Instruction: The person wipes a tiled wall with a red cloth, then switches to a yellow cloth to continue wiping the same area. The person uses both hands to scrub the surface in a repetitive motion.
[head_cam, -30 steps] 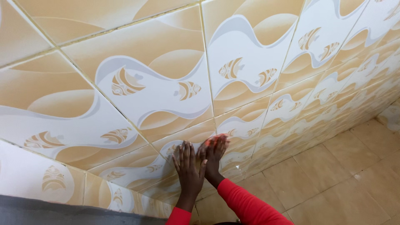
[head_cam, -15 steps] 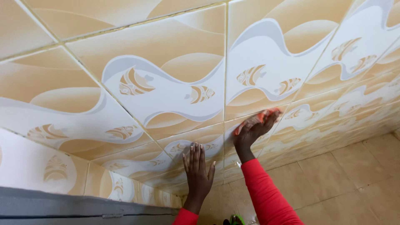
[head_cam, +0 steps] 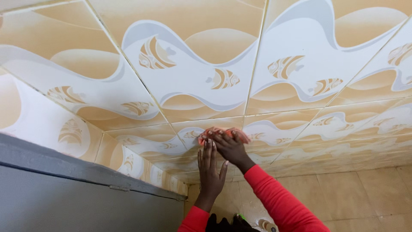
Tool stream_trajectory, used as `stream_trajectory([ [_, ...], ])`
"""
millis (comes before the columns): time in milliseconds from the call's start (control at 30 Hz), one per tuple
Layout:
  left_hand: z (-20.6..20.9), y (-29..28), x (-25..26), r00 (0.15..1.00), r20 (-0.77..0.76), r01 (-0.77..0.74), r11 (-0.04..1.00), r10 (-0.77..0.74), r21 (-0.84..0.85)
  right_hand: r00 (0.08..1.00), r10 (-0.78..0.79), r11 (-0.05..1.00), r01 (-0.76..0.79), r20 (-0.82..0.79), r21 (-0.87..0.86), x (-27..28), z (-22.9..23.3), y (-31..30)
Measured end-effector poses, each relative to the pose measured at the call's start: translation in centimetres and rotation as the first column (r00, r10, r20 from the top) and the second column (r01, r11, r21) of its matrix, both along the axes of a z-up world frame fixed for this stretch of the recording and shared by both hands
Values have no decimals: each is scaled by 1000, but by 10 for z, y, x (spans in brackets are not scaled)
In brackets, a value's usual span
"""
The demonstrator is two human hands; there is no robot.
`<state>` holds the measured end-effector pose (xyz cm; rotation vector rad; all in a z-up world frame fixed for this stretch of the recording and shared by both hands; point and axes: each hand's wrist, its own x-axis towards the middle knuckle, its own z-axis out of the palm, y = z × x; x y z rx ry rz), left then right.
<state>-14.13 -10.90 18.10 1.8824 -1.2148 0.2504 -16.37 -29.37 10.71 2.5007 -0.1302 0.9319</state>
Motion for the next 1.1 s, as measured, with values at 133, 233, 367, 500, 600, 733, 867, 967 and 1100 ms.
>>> stream_trajectory([
  [133, 3, -6, 6, 996, 67, -59, 998, 59, 2, 927, -117, 989, 75, 356, 127, -10, 97, -29],
  [233, -2, -1, 14, 985, 81, -152, 988, 150, 30, 806, -248, 941, 69, 537, 330, -23, 141, -47],
  [367, -8, 11, 15, 973, 29, -229, 973, 228, 41, 780, -312, 898, 56, 542, 437, -27, 109, -36],
  [500, -10, 12, 9, 978, 3, -206, 975, 207, 81, 927, -182, 958, 93, 327, 271, -26, 14, -19],
  [600, -6, 9, 5, 988, -12, -150, 986, 152, 77, 1000, -20, 986, 22, -18, 167, -37, -51, -6],
  [733, -2, 9, 0, 995, -4, -99, 992, 99, 79, 951, 25, 999, -10, -308, 51, -63, -81, -19],
  [867, -3, 7, 3, 996, -33, -76, 993, 79, 86, 990, 11, 994, 5, -137, 113, -60, -44, -40],
  [967, -8, 6, 5, 984, 123, -156, 965, 133, 210, 951, -106, 992, 81, 289, 96, -44, 23, -57],
  [1100, -8, 5, 8, 973, 222, -112, 973, 65, 203, 800, -287, 926, 93, 527, 365, -51, 108, -56],
])
